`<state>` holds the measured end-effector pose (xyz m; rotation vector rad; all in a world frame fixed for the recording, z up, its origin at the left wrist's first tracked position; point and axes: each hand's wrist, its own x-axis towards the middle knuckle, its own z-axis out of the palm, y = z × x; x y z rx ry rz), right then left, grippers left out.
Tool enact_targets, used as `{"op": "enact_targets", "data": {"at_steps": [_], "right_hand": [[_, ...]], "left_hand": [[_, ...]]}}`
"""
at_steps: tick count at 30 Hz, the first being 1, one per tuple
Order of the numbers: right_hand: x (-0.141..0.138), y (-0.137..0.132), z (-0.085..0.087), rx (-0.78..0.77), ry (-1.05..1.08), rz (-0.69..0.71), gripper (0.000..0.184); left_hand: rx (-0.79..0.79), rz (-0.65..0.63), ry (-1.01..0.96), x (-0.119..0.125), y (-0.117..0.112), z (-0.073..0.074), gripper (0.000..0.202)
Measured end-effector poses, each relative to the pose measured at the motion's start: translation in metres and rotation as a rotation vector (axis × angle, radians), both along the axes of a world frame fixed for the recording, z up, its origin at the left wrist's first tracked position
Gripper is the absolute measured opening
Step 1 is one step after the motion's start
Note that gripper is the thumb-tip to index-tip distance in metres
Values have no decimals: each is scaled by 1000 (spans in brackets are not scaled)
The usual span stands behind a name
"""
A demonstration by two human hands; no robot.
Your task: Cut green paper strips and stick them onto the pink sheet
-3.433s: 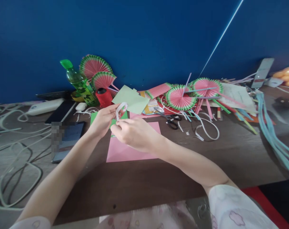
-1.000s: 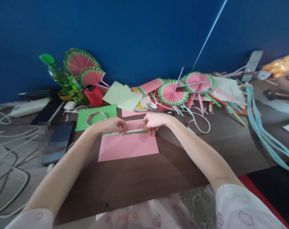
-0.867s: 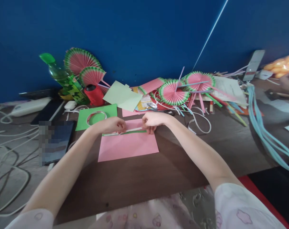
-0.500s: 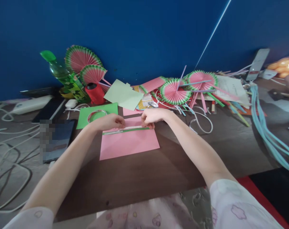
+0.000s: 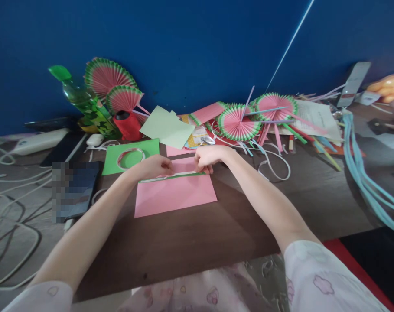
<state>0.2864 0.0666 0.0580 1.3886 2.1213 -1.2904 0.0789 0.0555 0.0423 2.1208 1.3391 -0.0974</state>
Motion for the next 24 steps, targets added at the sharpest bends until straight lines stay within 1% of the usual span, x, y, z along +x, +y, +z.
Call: {"op": "enact_targets", "data": {"at_steps": [2,8,15,21,24], "right_hand": [[0,0,0,-7,-2,0,28],[-1,-1,1,-21,-13,-8,24],[2,-1,3,-39,-27,-2,32],[4,0,0,-53,-37,-3,22],[4,0,-1,-59,-46,-2,23]], "left_hand": [[4,11,15,1,-1,-1,17],[34,25,37,4,-3,-3,17],[41,25,-10,6,-4,-5,17],[13,35,-30,8,-5,-4,15],[17,48,-2,10,-6,-2,14]]}}
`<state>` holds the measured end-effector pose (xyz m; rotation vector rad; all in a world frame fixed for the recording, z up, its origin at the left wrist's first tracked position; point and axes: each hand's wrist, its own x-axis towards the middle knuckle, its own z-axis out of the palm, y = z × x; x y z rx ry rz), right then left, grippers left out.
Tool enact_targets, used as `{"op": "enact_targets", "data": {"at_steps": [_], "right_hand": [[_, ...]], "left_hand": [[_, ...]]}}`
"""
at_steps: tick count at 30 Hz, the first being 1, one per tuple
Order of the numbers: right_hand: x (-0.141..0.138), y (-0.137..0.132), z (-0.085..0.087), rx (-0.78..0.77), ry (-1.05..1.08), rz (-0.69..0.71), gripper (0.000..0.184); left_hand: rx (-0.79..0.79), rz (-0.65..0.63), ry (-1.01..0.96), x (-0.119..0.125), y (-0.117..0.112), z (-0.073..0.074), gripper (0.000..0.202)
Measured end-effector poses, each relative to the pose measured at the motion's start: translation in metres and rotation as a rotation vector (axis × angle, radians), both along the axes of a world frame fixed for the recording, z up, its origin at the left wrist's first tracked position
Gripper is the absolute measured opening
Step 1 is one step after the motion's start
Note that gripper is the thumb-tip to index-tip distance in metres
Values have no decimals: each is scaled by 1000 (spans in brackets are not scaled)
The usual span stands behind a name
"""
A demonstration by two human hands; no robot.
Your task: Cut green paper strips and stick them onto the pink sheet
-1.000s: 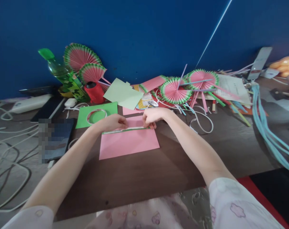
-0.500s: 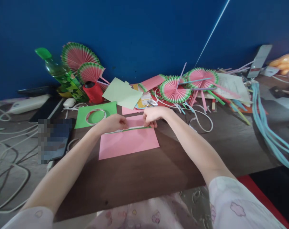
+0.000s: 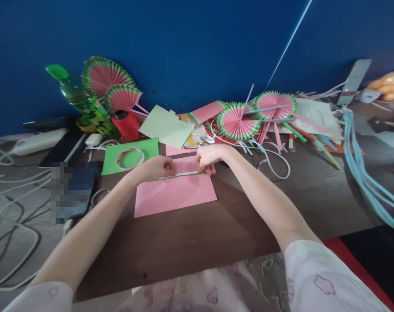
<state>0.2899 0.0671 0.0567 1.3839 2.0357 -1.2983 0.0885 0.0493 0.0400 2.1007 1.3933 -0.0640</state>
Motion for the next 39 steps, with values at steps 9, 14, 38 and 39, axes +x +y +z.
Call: {"op": "enact_targets", "data": {"at_steps": [9,14,38,39], "right_hand": [[-3,0,0,25,-17,29,24],[-2,1,-1,36,-20,45,24],[5,4,-3,29,36,76,31],[7,5,-2,32,48,83,31]], "left_hand": [[7,4,7,0,2,-5,14],[0,16,21,2,0,-2,13],[-8,-21,-38,-2,2,-1,17],[-5,-28,-51,-2,2,0,17]]}}
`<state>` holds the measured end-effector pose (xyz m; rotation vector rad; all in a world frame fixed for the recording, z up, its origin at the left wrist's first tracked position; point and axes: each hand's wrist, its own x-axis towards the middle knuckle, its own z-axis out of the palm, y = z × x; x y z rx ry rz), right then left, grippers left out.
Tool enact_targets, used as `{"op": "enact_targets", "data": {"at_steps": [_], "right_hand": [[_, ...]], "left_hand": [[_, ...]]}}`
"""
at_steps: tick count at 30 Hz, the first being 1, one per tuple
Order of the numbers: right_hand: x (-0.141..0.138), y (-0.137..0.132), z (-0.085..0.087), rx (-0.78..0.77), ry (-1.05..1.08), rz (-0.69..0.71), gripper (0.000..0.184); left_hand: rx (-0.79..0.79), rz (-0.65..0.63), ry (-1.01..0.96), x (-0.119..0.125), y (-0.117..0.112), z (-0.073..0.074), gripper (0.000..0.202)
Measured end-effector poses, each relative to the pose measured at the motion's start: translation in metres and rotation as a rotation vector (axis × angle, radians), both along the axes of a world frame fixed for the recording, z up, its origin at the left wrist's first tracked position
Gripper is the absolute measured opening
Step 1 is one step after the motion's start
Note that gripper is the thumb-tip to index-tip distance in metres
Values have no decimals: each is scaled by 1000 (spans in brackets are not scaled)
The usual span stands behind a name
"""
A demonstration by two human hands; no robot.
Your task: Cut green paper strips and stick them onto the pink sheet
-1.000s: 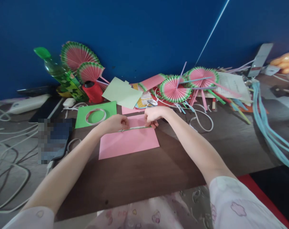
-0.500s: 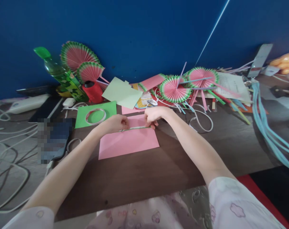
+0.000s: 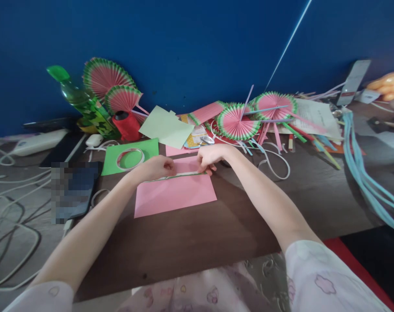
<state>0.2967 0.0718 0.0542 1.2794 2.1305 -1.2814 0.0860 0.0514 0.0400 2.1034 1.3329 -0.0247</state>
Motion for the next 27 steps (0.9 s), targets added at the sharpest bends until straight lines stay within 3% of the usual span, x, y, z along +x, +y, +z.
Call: {"op": "enact_targets", "data": {"at_steps": [13,21,27], "right_hand": [[15,1,8,-48,-72,-5,25],[12,5,0,-68,-106,16,41],[11,4,2,-44,-125,23,42]], "left_hand": [[14,0,-61,20,-2,-3,18],[-16,6,-31,22,-2,-1,17],[-25,-8,-26,22,0,-3,20]]}}
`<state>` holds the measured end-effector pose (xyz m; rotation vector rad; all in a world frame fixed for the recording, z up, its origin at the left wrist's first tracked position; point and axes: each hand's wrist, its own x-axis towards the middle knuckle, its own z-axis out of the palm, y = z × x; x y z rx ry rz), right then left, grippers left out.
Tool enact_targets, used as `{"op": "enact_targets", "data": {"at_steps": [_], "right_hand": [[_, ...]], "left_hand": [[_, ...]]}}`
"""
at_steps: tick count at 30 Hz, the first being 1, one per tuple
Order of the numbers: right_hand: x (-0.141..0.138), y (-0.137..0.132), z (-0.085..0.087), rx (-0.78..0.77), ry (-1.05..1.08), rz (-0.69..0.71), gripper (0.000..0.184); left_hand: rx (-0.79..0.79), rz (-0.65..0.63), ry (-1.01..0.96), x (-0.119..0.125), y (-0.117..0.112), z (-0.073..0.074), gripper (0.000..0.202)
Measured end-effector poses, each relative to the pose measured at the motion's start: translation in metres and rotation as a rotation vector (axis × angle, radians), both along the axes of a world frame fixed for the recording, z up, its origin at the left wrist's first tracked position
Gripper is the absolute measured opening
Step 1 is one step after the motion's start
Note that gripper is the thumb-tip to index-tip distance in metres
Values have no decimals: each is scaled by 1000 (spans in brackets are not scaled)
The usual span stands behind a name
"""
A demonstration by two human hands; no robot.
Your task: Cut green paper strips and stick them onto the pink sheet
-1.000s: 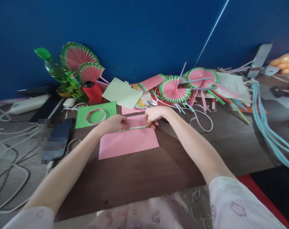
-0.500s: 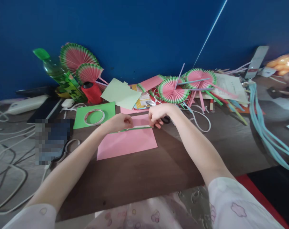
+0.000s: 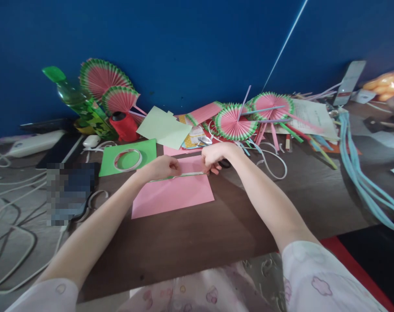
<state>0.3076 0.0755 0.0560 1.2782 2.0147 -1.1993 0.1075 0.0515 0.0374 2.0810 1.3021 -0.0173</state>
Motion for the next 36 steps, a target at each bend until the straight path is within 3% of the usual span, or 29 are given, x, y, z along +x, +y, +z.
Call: {"op": "enact_targets", "data": {"at_steps": [17,29,36], "right_hand": [[-6,-4,4,18,-56,-12,24],[-13,-10,10,133,-148,16,29],[-5,-4,3,209,-220,-36,40]], "left_hand": [[-12,17,50,3,4,-3,18],[-24,16,38,1,4,-4,15],[-43,15,18,-1,5,-7,15]]}}
